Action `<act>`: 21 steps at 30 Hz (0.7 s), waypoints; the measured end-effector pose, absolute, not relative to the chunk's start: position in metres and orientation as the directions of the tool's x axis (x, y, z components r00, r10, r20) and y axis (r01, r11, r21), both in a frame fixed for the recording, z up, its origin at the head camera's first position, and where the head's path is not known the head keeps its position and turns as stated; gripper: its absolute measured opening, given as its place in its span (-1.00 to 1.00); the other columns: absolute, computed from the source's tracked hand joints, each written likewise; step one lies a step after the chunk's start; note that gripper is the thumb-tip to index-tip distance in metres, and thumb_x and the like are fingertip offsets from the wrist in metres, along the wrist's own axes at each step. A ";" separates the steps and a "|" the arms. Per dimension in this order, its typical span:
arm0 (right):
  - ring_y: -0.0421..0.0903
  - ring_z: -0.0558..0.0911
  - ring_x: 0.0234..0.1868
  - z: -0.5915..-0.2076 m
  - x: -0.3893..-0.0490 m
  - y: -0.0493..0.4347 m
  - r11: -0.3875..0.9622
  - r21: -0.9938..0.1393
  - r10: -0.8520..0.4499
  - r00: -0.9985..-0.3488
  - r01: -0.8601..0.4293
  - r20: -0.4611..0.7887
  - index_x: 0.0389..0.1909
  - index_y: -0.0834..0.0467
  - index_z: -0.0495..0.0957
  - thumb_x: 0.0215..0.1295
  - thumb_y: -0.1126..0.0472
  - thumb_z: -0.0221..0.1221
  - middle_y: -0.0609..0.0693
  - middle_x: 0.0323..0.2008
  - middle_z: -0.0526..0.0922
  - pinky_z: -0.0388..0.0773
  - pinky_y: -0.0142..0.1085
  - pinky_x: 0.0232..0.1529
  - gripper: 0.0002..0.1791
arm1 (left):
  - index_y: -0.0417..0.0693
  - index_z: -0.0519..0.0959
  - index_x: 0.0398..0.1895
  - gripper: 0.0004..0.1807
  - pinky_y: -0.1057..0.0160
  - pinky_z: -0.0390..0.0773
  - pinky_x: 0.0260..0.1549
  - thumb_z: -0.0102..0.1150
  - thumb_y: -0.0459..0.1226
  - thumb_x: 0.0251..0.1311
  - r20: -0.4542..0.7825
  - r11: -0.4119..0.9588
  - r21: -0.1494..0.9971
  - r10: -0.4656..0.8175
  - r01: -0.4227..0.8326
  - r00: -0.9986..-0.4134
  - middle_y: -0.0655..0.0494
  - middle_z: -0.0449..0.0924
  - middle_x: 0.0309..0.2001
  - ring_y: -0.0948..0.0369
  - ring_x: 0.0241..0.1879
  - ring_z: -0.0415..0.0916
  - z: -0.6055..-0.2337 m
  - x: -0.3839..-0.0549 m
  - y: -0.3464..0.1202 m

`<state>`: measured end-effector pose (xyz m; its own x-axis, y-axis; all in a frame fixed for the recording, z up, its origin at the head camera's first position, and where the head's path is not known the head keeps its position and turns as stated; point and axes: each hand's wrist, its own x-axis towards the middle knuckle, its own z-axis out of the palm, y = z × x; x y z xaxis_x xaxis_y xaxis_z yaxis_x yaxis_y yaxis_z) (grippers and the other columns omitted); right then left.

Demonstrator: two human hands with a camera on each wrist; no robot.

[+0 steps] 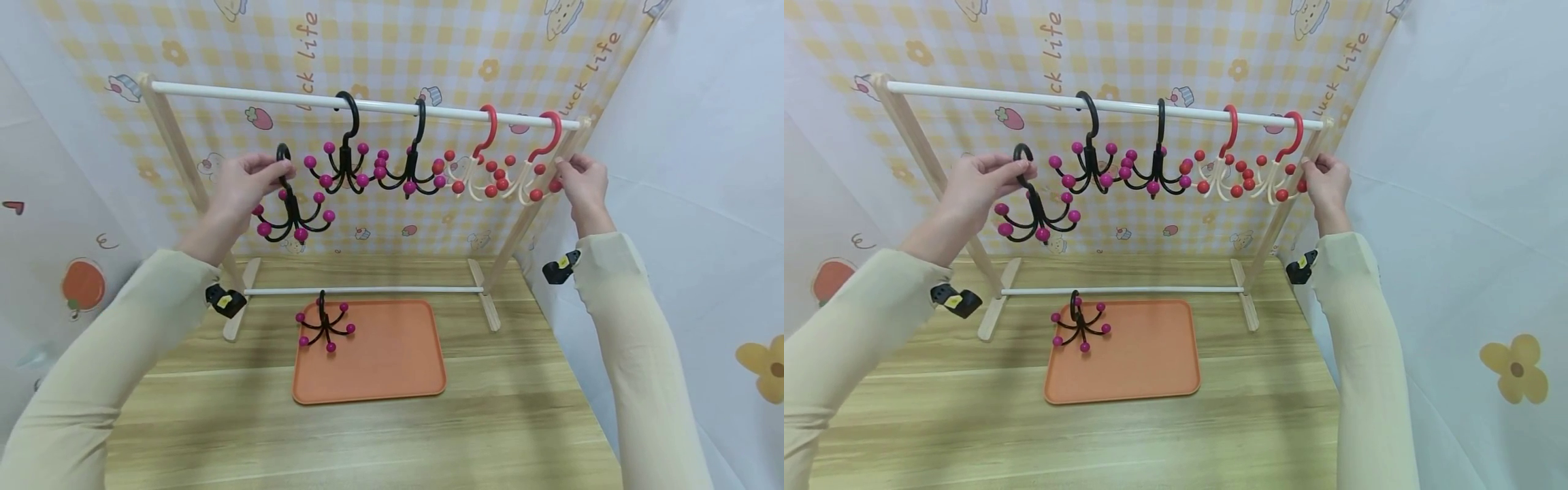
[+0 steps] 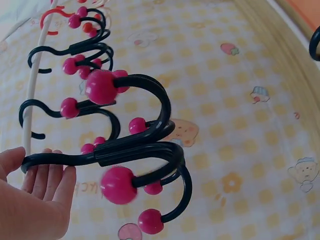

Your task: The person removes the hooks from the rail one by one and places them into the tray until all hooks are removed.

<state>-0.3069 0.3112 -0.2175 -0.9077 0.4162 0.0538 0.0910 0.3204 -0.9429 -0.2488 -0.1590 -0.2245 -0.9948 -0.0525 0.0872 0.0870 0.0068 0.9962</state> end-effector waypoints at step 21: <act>-0.13 0.30 0.13 -0.218 -0.305 0.310 0.326 -0.940 0.425 -0.903 0.096 0.055 0.21 0.02 0.28 0.18 -0.12 0.02 -0.06 0.18 0.31 0.07 -0.26 0.16 -0.41 | -0.35 0.45 -0.21 -0.74 0.21 0.42 -0.15 0.08 -0.28 0.16 -0.052 0.329 0.944 0.122 -0.009 -0.991 -0.16 0.54 -0.20 0.07 -0.18 0.48 -0.283 -0.259 -0.118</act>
